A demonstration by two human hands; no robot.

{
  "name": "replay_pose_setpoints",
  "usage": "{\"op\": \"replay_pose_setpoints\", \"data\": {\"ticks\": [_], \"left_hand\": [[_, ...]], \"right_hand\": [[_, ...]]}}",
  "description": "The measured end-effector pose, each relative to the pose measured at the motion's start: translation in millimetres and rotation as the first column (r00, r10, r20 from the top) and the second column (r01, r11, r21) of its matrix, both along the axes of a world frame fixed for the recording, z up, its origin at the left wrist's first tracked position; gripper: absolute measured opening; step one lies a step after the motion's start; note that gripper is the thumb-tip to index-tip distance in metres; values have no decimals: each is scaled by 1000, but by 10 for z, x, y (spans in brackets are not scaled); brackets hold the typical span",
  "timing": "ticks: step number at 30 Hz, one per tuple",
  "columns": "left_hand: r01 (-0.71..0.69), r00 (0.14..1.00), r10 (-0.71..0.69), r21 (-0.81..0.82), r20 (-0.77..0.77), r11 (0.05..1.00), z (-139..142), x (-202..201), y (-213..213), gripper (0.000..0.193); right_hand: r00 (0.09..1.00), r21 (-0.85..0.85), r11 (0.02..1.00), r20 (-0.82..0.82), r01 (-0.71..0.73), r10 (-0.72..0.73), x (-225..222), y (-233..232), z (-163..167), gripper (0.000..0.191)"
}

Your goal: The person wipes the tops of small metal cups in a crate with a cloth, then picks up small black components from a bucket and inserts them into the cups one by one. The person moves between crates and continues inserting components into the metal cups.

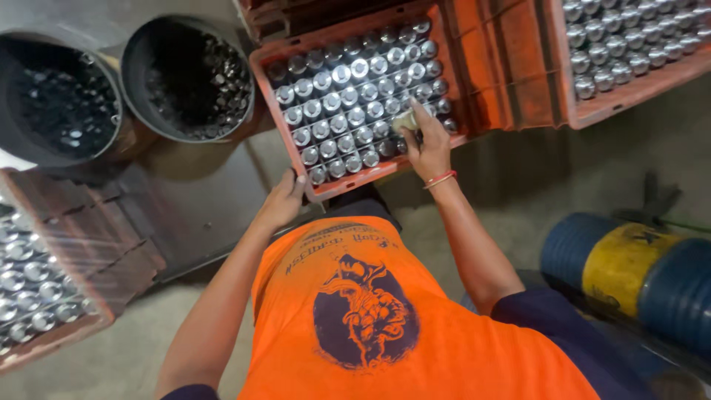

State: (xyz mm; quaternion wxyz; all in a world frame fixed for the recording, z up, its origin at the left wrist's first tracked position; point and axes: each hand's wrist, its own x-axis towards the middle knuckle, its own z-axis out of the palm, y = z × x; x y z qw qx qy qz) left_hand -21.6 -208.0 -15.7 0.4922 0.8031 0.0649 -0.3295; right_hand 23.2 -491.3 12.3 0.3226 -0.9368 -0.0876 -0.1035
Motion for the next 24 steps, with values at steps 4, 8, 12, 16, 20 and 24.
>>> {"op": "replay_pose_setpoints", "data": {"ticks": [4, 8, 12, 16, 20, 24], "left_hand": [[-13, 999, 14, -34, 34, 999, -86, -13, -7, 46], [6, 996, -6, 2, 92, 1000, -96, -15, -2, 48], [-14, 997, 18, -45, 70, 999, -65, 7, 7, 52], [59, 998, -57, 58, -31, 997, -34, 13, -3, 48], [21, 996, -14, -82, 85, 996, -34, 22, -1, 45], [25, 991, -17, -54, 132, 998, -40, 12, -8, 45]], "right_hand": [[965, 326, 919, 59, 222, -254, -202, -123, -64, 50], [981, 82, 995, 179, 59, -73, -354, -153, -65, 50], [908, 372, 890, 214, 265, -359, -370, -280, 3, 56], [986, -157, 982, 146, 100, -77, -265, -342, 23, 43], [924, 388, 872, 110, 300, -367, -138, -242, 37, 62], [978, -23, 987, 141, 159, -155, 23, -112, 114, 64]]}}
